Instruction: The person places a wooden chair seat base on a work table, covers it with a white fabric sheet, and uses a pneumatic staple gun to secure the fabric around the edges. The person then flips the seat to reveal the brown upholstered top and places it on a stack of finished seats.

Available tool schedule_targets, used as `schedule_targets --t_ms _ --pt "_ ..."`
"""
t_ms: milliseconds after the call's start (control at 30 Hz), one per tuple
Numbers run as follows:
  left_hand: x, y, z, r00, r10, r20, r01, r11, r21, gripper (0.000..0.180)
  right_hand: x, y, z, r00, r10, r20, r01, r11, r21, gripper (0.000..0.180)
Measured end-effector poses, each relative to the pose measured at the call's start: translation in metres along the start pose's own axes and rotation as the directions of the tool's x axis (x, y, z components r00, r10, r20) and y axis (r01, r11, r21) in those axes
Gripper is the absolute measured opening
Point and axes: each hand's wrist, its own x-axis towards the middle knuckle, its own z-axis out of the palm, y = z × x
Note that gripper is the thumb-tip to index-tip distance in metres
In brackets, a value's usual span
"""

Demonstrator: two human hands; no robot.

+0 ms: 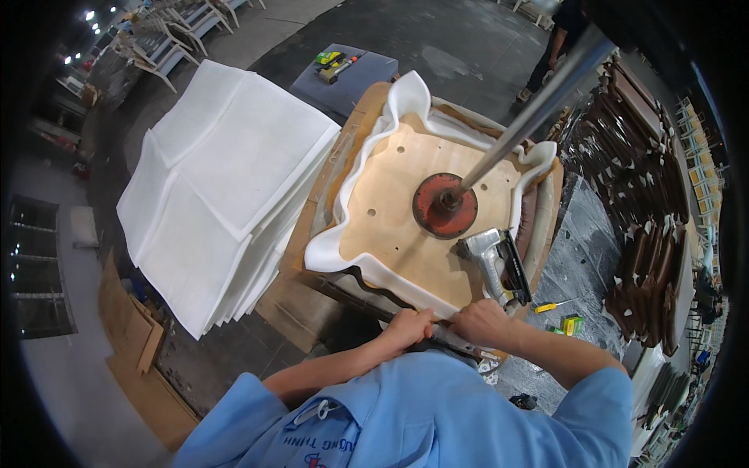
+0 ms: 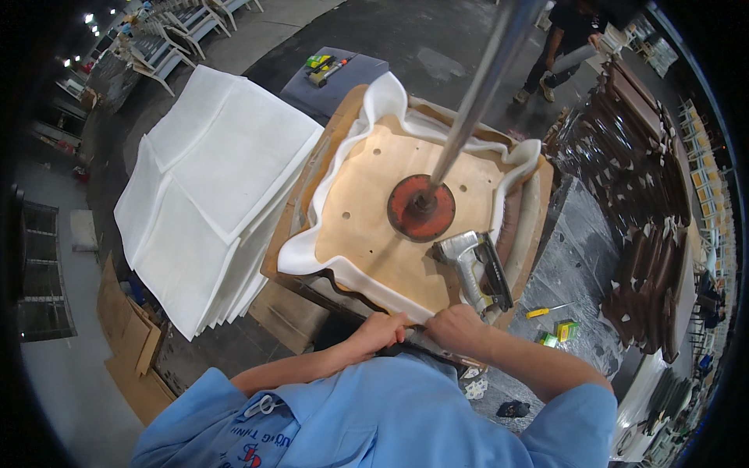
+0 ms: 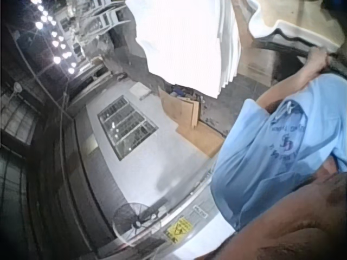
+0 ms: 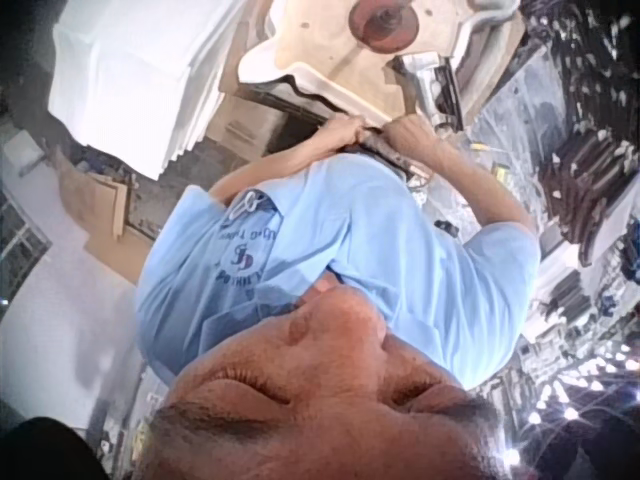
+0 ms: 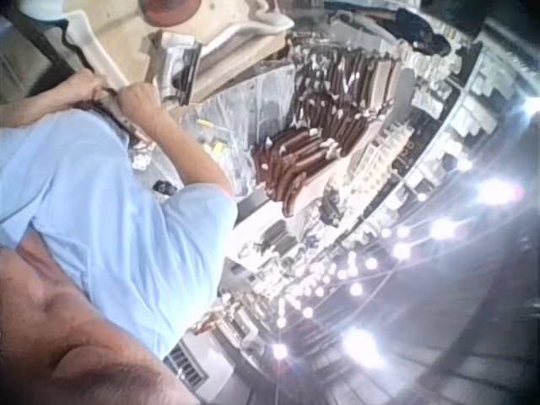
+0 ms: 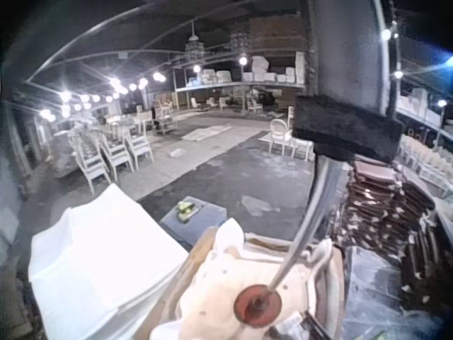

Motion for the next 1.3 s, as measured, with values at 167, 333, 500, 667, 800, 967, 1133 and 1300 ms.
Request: schedule_targets --t_ms 167,333,500,667,800,967,1133,1300 --pt "-0.014 0.017 -0.106 0.966 -0.084 -0.246 0.062 0.993 -0.096 0.071 0.087 -0.060 -0.035 0.975 0.031 -0.220 -0.014 0.997 0.075 0.056" --pt "0.008 0.086 -0.150 0.974 0.022 -0.224 0.053 0.944 0.324 0.074 0.167 -0.068 -0.030 0.950 0.046 -0.308 -0.034 0.998 0.046 0.051" --pt "0.033 0.107 -0.174 0.992 -0.024 -0.123 0.075 0.900 0.429 0.062 0.199 -0.063 -0.035 0.966 0.056 -0.252 -0.039 0.997 0.072 0.049" --pt "0.056 0.084 -0.199 0.995 0.018 -0.100 0.014 0.952 0.307 0.046 0.212 -0.057 -0.029 0.935 -0.013 -0.353 0.057 0.992 0.113 0.043" --pt "0.048 0.061 -0.203 0.984 0.177 -0.011 -0.174 0.976 0.131 0.053 0.203 -0.060 -0.034 0.924 -0.047 -0.380 0.108 0.984 0.140 0.041" --pt "0.050 0.040 -0.202 0.975 0.219 0.031 -0.214 0.969 -0.122 0.055 0.197 -0.069 -0.039 0.963 0.016 -0.268 0.048 0.972 0.230 0.036" --pt "0.038 0.058 -0.207 0.968 0.176 0.181 -0.192 0.979 0.075 0.046 0.118 -0.057 -0.042 0.704 0.533 -0.469 -0.260 0.809 0.528 0.030" --pt "0.024 0.106 -0.136 0.553 0.460 0.695 -0.832 0.343 0.436 0.029 0.034 -0.024 -0.027 0.305 0.834 -0.459 -0.670 0.530 0.519 0.055"
